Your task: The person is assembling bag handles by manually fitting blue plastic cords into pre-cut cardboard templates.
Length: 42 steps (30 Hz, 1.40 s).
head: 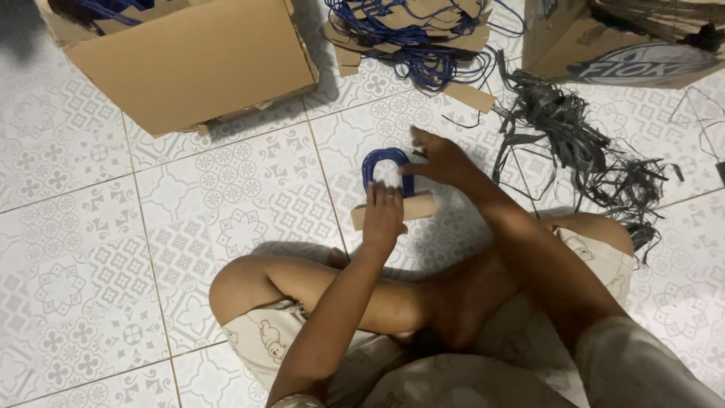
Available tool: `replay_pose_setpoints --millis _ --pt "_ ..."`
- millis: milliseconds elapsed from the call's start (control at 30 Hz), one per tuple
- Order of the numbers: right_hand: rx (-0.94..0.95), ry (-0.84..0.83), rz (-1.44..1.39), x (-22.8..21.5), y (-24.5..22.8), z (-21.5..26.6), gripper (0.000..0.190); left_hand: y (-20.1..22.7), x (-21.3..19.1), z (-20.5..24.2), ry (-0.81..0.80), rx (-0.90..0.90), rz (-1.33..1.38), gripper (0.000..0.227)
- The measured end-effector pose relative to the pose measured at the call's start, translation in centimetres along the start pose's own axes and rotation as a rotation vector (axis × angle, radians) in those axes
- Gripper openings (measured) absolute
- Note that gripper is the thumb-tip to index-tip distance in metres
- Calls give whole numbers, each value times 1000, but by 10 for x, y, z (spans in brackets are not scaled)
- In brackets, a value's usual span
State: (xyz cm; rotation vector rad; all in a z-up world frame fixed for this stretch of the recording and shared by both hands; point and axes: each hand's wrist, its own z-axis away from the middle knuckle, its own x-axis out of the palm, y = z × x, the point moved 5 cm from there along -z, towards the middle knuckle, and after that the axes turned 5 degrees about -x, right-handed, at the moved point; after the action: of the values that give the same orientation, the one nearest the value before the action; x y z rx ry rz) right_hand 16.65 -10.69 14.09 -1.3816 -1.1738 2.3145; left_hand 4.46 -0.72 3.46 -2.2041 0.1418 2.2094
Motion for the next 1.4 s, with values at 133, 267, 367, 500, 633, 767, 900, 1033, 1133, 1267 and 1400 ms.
replay_pose_setpoints --millis 133,267,367,500,633,767,900,1033,1133,1267,1400 --pt "45 -129 198 -8 -1 45 86 -16 -83 15 40 -12 151 118" --pt "60 -242 389 25 24 66 90 -48 -104 25 80 -184 -52 99" --pt "-43 -223 509 51 48 60 90 -60 -71 26 -207 -285 -159 127" --pt "-100 -212 609 75 77 44 83 -62 -24 16 -339 -263 -146 123" --pt "-102 -246 617 84 90 38 79 -54 -9 12 -160 -258 -114 58" --pt "-138 -236 602 85 81 39 71 -49 -37 15 -87 -255 -141 29" --pt "-228 -187 636 94 92 33 63 -49 -42 14 -43 -265 -138 17" --pt "-290 -155 675 98 94 32 63 -50 -37 16 -29 -264 -139 16" --pt "-306 -147 655 88 78 40 63 -48 -66 21 -28 -272 -144 17" --pt "-3 -179 333 43 33 66 107 -57 -123 35 -334 -347 247 85" --pt "112 19 -44 19 44 70 86 -82 -111 36 -251 -428 603 96"
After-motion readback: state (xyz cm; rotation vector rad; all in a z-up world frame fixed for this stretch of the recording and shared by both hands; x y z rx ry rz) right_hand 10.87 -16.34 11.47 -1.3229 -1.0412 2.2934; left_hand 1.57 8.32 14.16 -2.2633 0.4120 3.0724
